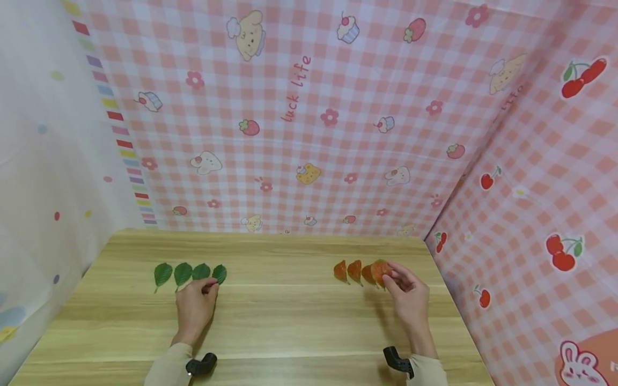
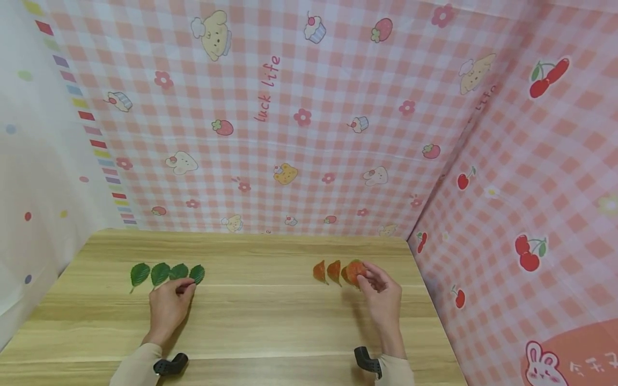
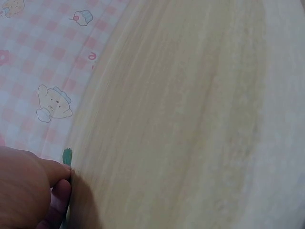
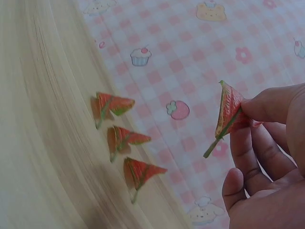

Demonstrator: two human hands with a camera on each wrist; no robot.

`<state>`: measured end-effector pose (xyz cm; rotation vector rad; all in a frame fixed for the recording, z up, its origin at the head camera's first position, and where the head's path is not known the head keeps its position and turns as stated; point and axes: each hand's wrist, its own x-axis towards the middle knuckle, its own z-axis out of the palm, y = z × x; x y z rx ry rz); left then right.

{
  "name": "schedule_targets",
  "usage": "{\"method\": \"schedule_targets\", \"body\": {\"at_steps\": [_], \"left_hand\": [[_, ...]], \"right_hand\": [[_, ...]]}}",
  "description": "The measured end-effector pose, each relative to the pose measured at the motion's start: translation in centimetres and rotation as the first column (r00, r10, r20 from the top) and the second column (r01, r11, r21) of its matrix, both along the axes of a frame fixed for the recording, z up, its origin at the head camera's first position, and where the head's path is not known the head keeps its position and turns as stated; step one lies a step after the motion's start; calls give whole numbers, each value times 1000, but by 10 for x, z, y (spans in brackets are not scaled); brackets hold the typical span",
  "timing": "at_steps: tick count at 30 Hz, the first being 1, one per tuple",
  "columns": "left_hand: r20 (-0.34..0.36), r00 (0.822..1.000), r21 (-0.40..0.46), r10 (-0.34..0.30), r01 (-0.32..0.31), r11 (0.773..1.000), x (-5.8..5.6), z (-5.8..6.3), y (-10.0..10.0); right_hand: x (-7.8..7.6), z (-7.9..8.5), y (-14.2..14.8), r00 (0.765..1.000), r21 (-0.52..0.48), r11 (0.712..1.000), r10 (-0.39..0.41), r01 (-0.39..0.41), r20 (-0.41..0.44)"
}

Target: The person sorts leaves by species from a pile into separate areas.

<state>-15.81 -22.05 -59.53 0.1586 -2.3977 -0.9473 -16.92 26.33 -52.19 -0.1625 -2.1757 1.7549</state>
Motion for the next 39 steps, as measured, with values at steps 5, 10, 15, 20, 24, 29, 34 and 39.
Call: {"method": "schedule_targets", "body": {"at_steps": [5,10,15,20,24,29,34,39], "left_hand": [[4,1000,-2,3,-3,1000,-1,0,0],[7,1000,-2,6,-6,1000,-1,-1,0],[12,1000,0,11,-11,1000,0,-2,0],[7,1000,-4,13,-13,1000,-1,-1,1],[8,1000,-3,14,-14,1000,-1,-1,1],[24,1000,3,15,-15,1000,-1,1,1],[25,1000,4,18,-18,1000,-1,2,1],[14,1000,-1,19,-19,1000,-1,2,2]], "right_hand": [[-4,0,12,999,20,999,-51,51,-3],[-8,-1,21,994,13,995,-103,104,-21],[-11,-4,28,993,38,992,-118,118,-16],[-15,-8,34,993,71,990,-118,118,-10],[-19,-10,38,992,98,988,-122,121,6],[-21,-11,40,984,159,974,-172,162,49],[-23,-12,41,978,215,959,-202,186,56],[-26,-16,43,974,225,960,-196,166,116]]}}
